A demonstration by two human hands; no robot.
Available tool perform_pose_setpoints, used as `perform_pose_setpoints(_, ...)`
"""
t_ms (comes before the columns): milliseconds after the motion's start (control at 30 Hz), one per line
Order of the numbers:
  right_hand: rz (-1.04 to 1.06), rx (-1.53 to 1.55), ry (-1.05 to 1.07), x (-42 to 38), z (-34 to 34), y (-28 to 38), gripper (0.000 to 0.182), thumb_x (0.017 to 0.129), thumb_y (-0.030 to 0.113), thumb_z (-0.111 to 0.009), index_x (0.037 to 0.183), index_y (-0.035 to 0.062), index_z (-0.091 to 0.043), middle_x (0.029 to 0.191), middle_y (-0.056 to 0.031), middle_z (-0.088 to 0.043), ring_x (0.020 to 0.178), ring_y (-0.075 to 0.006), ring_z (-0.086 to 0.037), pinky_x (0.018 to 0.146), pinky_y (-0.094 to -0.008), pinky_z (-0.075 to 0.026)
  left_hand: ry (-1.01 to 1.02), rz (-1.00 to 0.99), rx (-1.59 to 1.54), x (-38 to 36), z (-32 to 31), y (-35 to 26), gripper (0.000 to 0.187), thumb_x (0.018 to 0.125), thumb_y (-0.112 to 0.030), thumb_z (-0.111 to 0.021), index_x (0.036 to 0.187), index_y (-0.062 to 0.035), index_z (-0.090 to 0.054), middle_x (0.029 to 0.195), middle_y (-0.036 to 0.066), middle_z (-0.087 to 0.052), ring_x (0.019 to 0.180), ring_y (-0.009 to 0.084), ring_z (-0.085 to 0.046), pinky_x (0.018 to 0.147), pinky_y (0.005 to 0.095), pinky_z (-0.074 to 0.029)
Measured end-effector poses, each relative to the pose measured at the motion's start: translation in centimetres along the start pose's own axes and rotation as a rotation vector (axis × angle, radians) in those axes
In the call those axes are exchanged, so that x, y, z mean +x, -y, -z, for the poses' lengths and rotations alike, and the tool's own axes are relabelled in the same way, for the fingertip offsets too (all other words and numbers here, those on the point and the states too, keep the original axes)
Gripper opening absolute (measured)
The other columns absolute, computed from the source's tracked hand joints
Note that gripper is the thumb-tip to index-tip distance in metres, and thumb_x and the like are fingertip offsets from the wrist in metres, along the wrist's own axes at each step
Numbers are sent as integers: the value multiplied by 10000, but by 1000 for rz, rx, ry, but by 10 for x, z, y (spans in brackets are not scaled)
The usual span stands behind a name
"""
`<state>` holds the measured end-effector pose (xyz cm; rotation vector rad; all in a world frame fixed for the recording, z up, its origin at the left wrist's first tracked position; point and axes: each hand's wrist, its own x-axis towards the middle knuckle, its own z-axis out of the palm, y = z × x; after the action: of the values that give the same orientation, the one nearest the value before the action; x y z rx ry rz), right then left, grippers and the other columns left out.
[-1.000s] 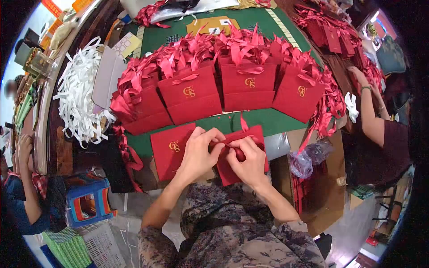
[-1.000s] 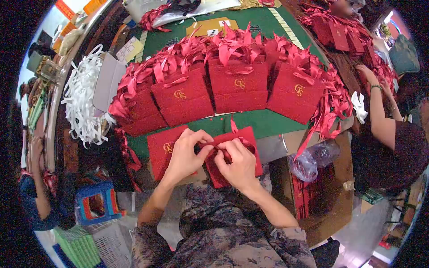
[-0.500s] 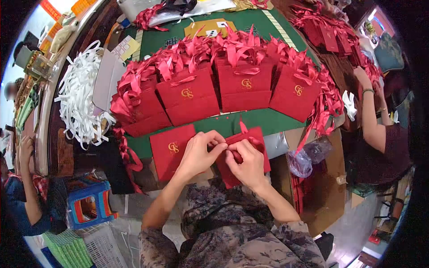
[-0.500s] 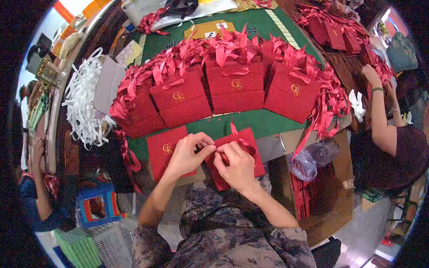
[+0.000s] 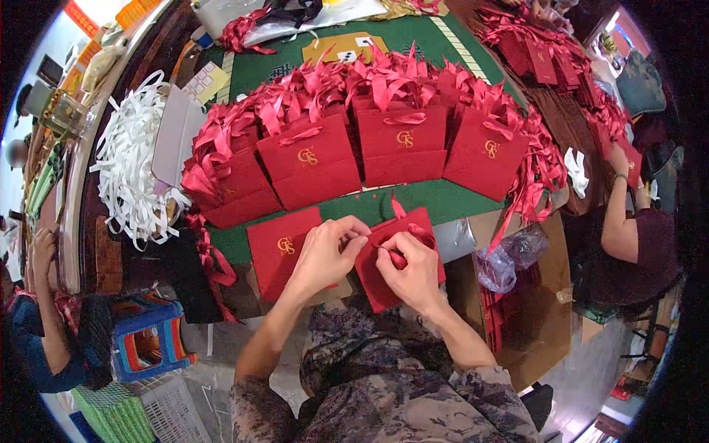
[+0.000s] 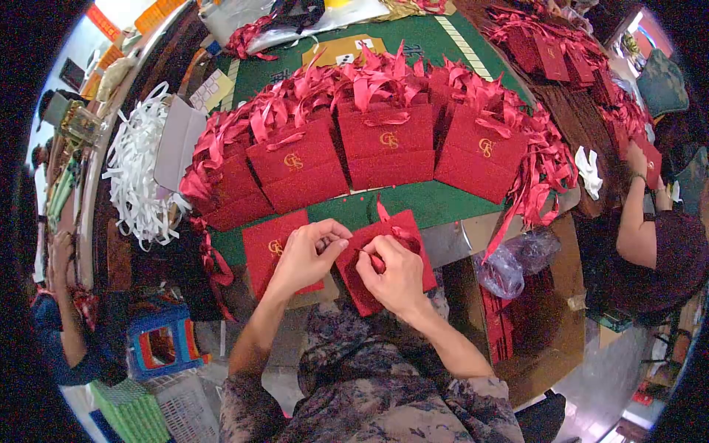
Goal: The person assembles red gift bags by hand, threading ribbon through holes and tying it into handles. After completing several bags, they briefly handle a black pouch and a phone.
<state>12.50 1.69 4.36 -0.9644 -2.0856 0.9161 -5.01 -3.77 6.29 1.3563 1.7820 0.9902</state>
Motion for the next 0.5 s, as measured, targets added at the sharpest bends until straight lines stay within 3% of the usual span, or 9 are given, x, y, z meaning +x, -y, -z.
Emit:
perform_pose_setpoints(200, 19, 15, 28, 4, 0, -1, 136, 833, 113, -692, 811, 37, -581, 777, -118, -628, 682, -328, -644, 586, -416, -496, -57, -41, 15, -1, -4, 1, 116, 875, -75, -683, 976, -19, -700, 767, 122, -699, 620, 182, -634, 598, 314, -505)
perform_pose_setpoints(500, 191, -186, 0, 5, -7, -4, 195, 809, 93, -729, 837, 56, -540, 774, -110, -575, 692, -309, -638, 570, -418, -505, -61, -94, 110, -2, -11, -3, 137, 869, -85, -671, 995, -43, -706, 817, 114, -703, 684, 215, -624, 628, 330, -502)
